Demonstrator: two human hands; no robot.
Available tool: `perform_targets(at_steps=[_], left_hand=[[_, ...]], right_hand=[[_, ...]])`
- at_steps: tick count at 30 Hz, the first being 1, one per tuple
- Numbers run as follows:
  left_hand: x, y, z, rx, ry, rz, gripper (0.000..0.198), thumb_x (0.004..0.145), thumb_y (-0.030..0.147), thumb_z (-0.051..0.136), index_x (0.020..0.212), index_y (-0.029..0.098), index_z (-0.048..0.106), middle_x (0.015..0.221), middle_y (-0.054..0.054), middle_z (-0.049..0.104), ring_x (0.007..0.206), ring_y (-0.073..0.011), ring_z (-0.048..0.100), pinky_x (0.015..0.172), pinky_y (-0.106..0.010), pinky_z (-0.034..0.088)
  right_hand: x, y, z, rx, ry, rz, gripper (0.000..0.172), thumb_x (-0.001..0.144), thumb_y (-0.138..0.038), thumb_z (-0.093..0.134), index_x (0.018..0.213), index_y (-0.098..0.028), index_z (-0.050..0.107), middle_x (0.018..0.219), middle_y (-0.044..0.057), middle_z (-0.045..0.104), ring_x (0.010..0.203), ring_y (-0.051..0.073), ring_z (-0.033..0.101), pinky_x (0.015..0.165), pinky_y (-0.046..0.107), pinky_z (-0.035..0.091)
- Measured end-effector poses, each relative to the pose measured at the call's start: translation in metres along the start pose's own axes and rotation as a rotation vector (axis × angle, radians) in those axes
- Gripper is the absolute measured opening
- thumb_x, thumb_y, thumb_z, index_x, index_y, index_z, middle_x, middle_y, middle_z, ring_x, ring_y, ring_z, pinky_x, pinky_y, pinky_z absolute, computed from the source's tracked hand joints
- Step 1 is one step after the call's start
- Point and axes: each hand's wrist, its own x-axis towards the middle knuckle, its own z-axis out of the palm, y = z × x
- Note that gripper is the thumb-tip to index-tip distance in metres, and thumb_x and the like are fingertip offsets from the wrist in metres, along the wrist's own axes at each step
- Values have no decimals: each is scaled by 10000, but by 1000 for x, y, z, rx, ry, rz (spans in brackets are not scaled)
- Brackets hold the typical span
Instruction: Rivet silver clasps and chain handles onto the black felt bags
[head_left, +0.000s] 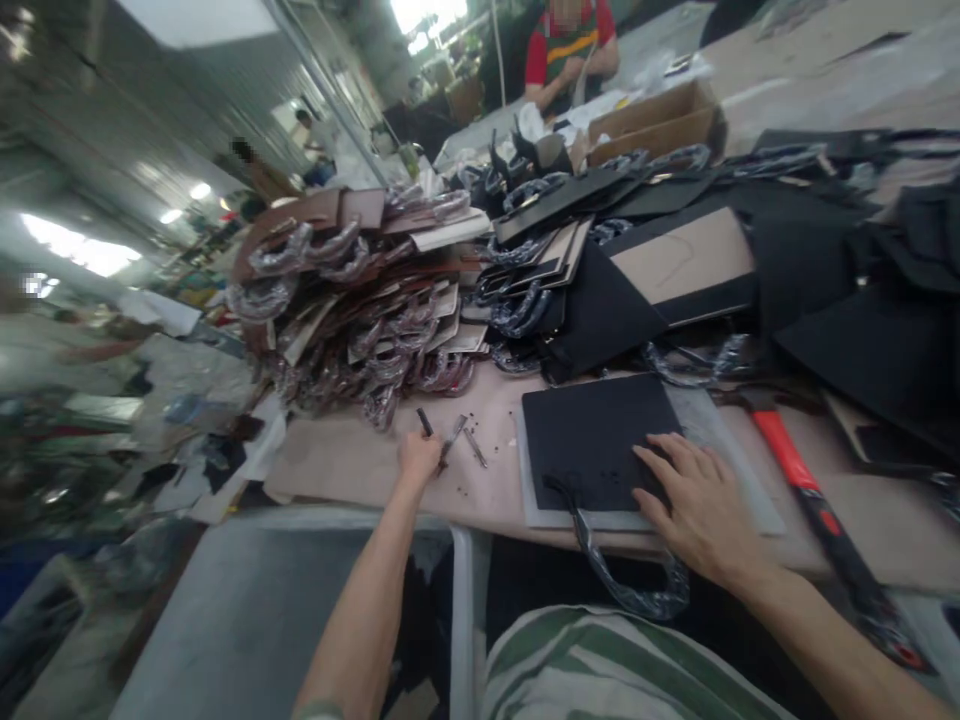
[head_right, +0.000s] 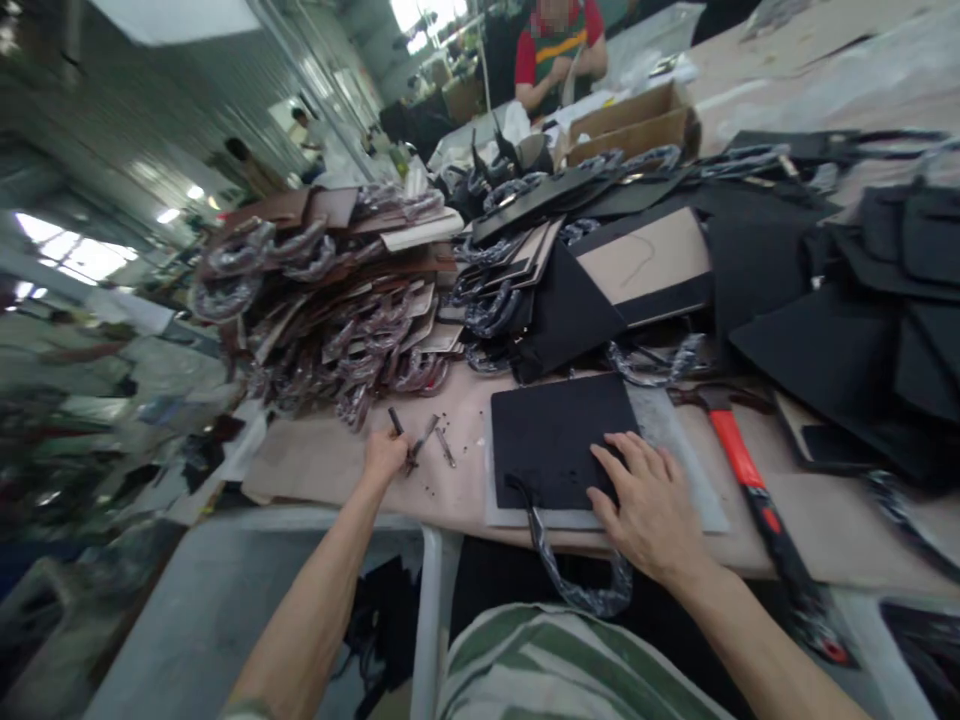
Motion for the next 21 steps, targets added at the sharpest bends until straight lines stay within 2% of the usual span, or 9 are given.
perform_targets(at_steps=[5, 9, 12, 14, 17, 19, 21], left_hand=[[23, -19, -21, 116, -26, -34, 223, 840, 214, 597, 968, 145, 767, 1025, -165, 780, 1018, -280, 721, 811, -299, 512], [22, -22, -21, 175, -59, -1, 247, 793, 157, 629, 994, 155, 772, 1080, -172, 765, 1060, -284, 709, 864, -303, 507], [5, -10, -11, 194, -13, 45, 287, 883, 200, 553, 1086, 162, 752, 1188, -182, 727, 1120, -283, 685, 907, -324, 500], [-10, 3, 1, 182, -8, 102, 298, 944, 275, 501, 1079, 182, 750, 1157, -169, 738, 1097, -278, 692, 903, -337, 502], [-27, 26, 19, 130, -121, 146, 309, 927, 404, 557, 963, 181, 769, 983, -174, 772, 982, -298, 726, 831, -353, 520], [-31, 38, 28, 93, -191, 73, 299, 866, 428, 635, 901, 163, 770, 934, -197, 773, 969, -323, 732, 809, -367, 528], [-29, 45, 34, 63, -204, -19, 276, 829, 410, 666, 854, 152, 761, 943, -221, 768, 1010, -350, 725, 827, -393, 532]], right_hand=[[3, 3, 5, -25, 15, -23, 483, 960, -417, 404, 1279, -150, 650, 1385, 183, 568, 1292, 392, 497, 1071, 619, 387], [2, 3, 6, -51, 22, -23, 488, 968, -437, 391, 1279, -156, 639, 1381, 168, 568, 1297, 381, 499, 1086, 602, 377], [2, 3, 6, -55, 19, -32, 479, 972, -437, 397, 1285, -159, 629, 1382, 164, 566, 1306, 373, 493, 1091, 590, 375], [2, 3, 6, -50, 9, -34, 473, 977, -430, 405, 1296, -157, 621, 1389, 164, 560, 1317, 371, 483, 1095, 586, 371], [2, 2, 5, -36, -11, -9, 458, 974, -407, 425, 1319, -166, 608, 1409, 164, 545, 1344, 368, 458, 1105, 588, 358], [2, 0, 3, -23, -30, 8, 453, 967, -395, 448, 1333, -176, 600, 1426, 161, 530, 1360, 362, 443, 1119, 583, 347], [1, -2, 0, -9, -52, 19, 453, 955, -379, 477, 1345, -180, 594, 1446, 156, 516, 1375, 353, 427, 1136, 576, 332]])
